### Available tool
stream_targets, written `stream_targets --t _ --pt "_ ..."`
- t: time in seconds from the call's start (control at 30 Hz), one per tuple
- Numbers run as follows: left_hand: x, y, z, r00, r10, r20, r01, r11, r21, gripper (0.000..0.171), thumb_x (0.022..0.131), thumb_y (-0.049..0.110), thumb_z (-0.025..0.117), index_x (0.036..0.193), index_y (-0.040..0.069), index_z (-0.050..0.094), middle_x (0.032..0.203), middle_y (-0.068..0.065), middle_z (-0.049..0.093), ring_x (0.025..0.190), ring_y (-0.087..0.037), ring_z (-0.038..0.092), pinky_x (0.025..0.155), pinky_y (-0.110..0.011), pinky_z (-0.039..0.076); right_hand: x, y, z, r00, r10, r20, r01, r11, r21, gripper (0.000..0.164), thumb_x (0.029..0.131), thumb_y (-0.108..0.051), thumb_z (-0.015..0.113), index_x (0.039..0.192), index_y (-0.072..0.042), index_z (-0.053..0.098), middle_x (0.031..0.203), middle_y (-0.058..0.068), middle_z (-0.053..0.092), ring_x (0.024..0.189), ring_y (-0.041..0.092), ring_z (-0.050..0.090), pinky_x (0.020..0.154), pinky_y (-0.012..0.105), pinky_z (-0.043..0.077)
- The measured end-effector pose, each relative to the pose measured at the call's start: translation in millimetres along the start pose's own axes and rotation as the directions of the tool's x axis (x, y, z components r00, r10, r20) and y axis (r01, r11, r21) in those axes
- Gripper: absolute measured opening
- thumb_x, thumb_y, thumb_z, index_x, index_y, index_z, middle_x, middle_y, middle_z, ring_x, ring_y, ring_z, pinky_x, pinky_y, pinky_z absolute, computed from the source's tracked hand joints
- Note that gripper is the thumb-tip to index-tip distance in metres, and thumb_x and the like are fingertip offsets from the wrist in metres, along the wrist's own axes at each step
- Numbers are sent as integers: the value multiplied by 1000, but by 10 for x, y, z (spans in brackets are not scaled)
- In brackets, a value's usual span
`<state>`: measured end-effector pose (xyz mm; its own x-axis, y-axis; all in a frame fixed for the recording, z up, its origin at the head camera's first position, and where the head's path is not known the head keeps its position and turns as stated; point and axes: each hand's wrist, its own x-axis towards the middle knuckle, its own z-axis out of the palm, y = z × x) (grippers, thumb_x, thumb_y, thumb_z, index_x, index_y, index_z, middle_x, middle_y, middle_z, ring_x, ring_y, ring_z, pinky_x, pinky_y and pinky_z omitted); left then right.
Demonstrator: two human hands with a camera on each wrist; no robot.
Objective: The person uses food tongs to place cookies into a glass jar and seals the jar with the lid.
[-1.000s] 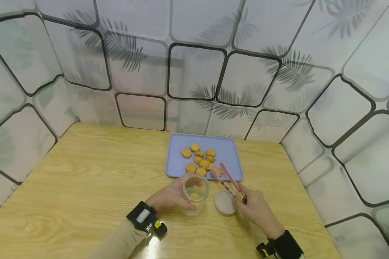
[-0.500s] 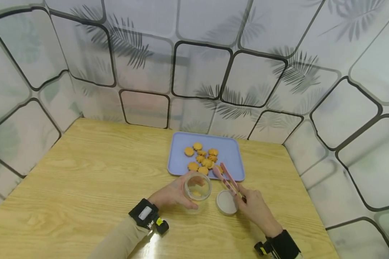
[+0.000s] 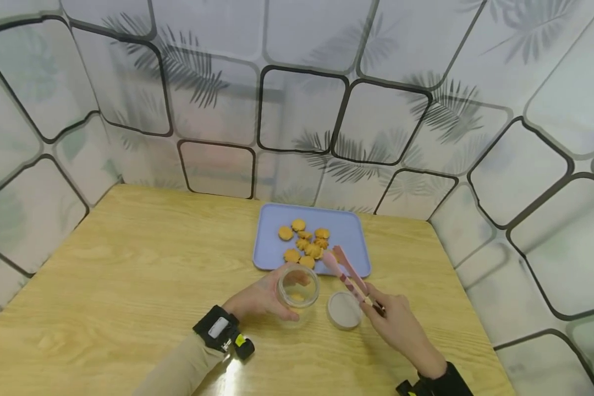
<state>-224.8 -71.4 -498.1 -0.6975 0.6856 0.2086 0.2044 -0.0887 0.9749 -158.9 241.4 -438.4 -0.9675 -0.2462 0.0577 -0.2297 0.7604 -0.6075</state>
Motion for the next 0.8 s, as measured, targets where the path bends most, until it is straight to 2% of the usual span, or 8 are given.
stream_targets --t 0.13,0.2,0.4,0.57,0.7,0.8 --pt "-21 -10 -11 1000 14 -8 -14 1000 6 85 68 2 89 141 3 46 137 -24 55 129 -34 52 110 -53 43 -51 -113 -106 999 -48 22 43 983 179 49 100 -21 65 142 3 55 47 -11 38 38 -3 29 39 20 30" --pt "-26 -13 -16 1000 15 -10 -15 1000 2 85 68 3 89 141 4 46 137 -23 56 129 -34 52 111 -53 43 -85 -172 -149 997 -71 26 63 970 233 49 101 -21 64 143 2 55 46 -10 41 36 -4 32 37 21 32" --pt "-37 -13 -11 1000 4 0 -4 1000 5 83 69 2 88 141 8 47 138 -20 56 130 -35 51 110 -54 43 -209 -326 -169 979 -202 -16 200 954 224 45 99 -15 66 140 2 58 47 -16 39 41 -11 26 37 17 29" --pt "-40 17 -5 1000 -24 7 24 999 43 83 71 3 89 140 15 45 140 -11 56 134 -32 50 111 -53 43 -296 -393 -127 969 -247 -1 243 952 188 45 98 -15 68 138 2 60 57 -21 34 49 -11 21 42 13 27" --pt "-43 36 -3 998 -58 -6 59 996 67 81 70 6 90 137 17 45 136 -5 58 131 -31 52 111 -48 44 -320 -424 -113 955 -295 -3 292 942 167 44 97 -14 69 138 1 61 57 -22 37 49 -11 23 42 13 28" --pt "-52 46 -2 996 -93 -15 94 994 61 87 71 7 91 142 19 43 135 -5 58 127 -27 53 108 -42 46 -326 -444 -100 945 -327 16 319 930 185 44 97 -13 69 139 -2 61 58 -21 41 50 -11 26 42 13 29"
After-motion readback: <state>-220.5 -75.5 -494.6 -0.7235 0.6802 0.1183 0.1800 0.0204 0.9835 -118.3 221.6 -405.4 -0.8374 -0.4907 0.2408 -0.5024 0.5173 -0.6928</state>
